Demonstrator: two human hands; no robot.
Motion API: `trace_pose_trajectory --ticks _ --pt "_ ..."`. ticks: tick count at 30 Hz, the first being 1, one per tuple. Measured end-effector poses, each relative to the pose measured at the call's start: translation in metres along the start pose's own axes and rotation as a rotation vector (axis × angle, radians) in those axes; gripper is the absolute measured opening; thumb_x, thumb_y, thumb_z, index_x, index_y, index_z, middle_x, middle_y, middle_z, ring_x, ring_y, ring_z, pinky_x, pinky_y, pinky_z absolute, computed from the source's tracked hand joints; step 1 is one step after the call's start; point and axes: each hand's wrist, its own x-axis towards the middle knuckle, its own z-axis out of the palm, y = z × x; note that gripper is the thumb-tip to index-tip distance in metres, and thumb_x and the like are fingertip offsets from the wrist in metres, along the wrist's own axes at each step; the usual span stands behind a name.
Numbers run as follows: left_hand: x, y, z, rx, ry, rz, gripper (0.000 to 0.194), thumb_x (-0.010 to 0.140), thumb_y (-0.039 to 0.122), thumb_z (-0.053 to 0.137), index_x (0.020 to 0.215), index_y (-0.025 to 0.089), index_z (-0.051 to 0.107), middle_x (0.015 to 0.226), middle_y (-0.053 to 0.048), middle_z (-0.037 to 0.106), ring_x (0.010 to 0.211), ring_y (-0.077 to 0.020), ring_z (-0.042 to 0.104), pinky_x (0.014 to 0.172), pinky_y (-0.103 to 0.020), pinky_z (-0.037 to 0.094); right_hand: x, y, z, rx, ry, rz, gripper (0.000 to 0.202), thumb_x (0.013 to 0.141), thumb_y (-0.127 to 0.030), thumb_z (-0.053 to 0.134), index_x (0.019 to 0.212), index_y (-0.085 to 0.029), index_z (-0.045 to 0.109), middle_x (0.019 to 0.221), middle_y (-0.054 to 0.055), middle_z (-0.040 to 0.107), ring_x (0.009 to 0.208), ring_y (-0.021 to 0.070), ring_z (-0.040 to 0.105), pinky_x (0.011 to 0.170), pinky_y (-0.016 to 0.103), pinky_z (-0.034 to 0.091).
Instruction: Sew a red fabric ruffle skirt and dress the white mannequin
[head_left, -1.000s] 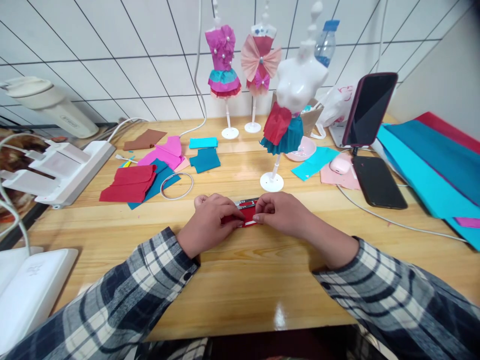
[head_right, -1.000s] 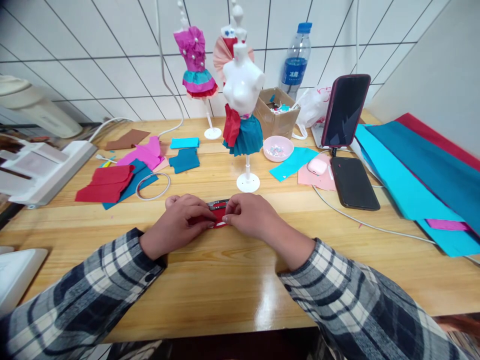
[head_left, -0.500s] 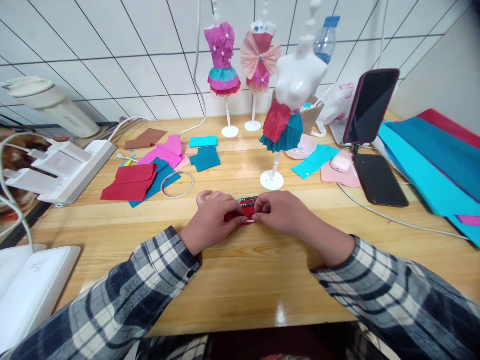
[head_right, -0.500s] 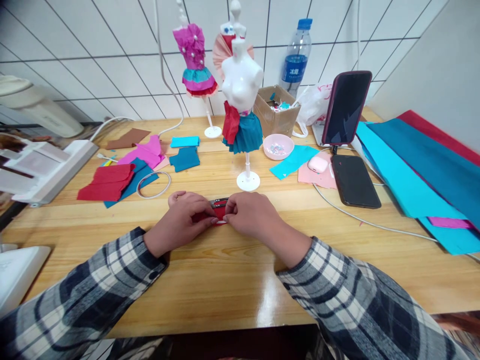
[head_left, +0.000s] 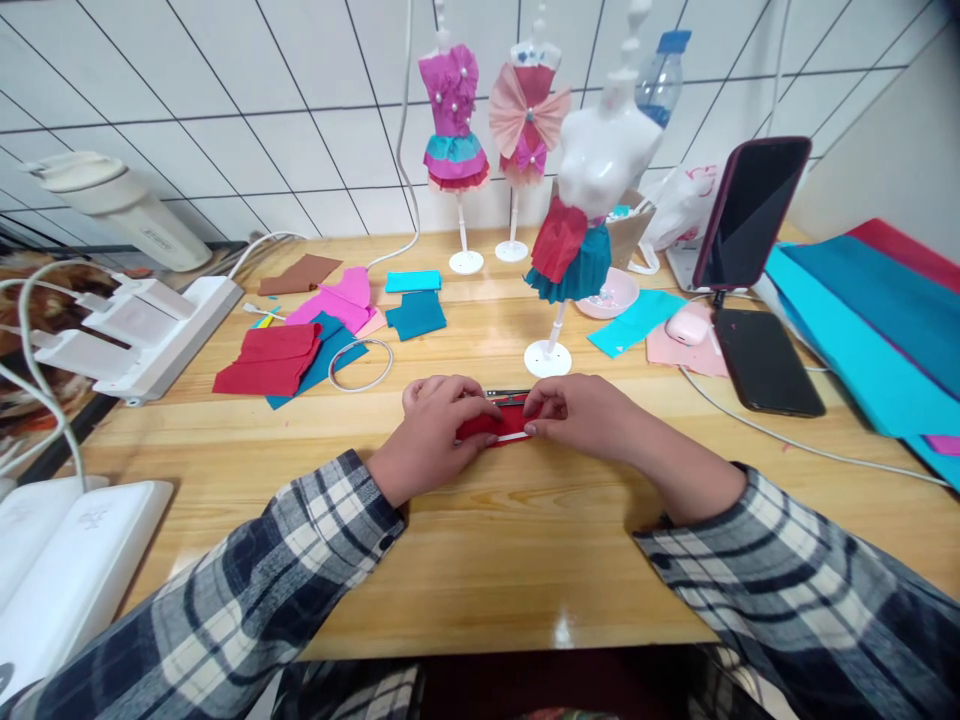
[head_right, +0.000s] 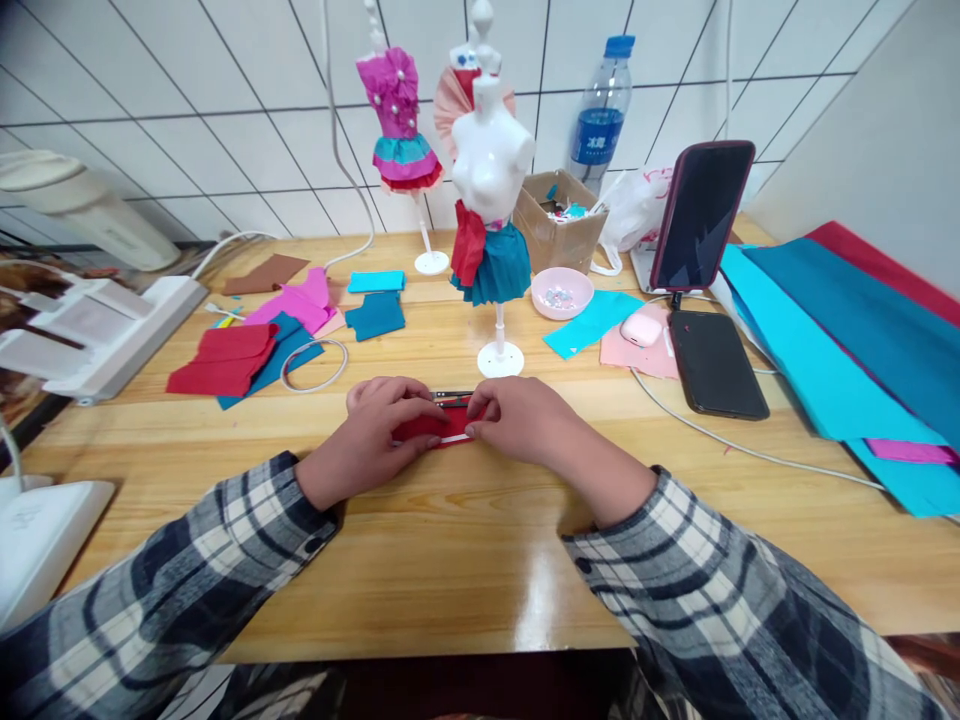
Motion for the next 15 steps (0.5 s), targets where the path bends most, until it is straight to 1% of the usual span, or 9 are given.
trace_pose_trajectory --ticks 3,8,15 --pt "-0.0001 -0.0012 0.0006 -0.004 -0.007 0.002 0.016 0.088 0.035 0.062 0.1 0.032 0.072 0.113 -0.004 0.06 0.107 -0.0252 0.05 0.093 -0.046 0.03 0.0005 0.0005 -0.0027 -0.012 -0.015 0.021 0.008 0.076 -0.024 0.069 0.084 -0.023 0.069 0.071 -0.002 0.07 0.067 0.0144 0.061 0.06 0.027 0.039" --pt "0.0008 -0.0023 0.0011 0.005 -0.013 0.006 0.017 0.088 0.037 0.062 0.101 0.033 0.072 0.112 -0.004 0.06 0.106 -0.0247 0.051 0.09 -0.044 0.03 0.0029 0.0021 -0.0028 -0.084 0.035 0.025 0.011 0.074 -0.027 0.072 0.083 -0.023 0.066 0.072 -0.003 0.069 0.068 0.0143 0.06 0.059 0.027 0.037" --pt "0.0015 -0.0014 0.0003 0.021 -0.015 0.006 0.017 0.088 0.038 0.062 0.1 0.033 0.073 0.112 -0.003 0.06 0.107 -0.0246 0.051 0.09 -0.044 0.029 0.0052 0.0038 -0.0032 -0.136 0.049 0.049 0.012 0.072 -0.031 0.073 0.077 -0.023 0.065 0.073 -0.003 0.068 0.066 0.013 0.059 0.056 0.025 0.034"
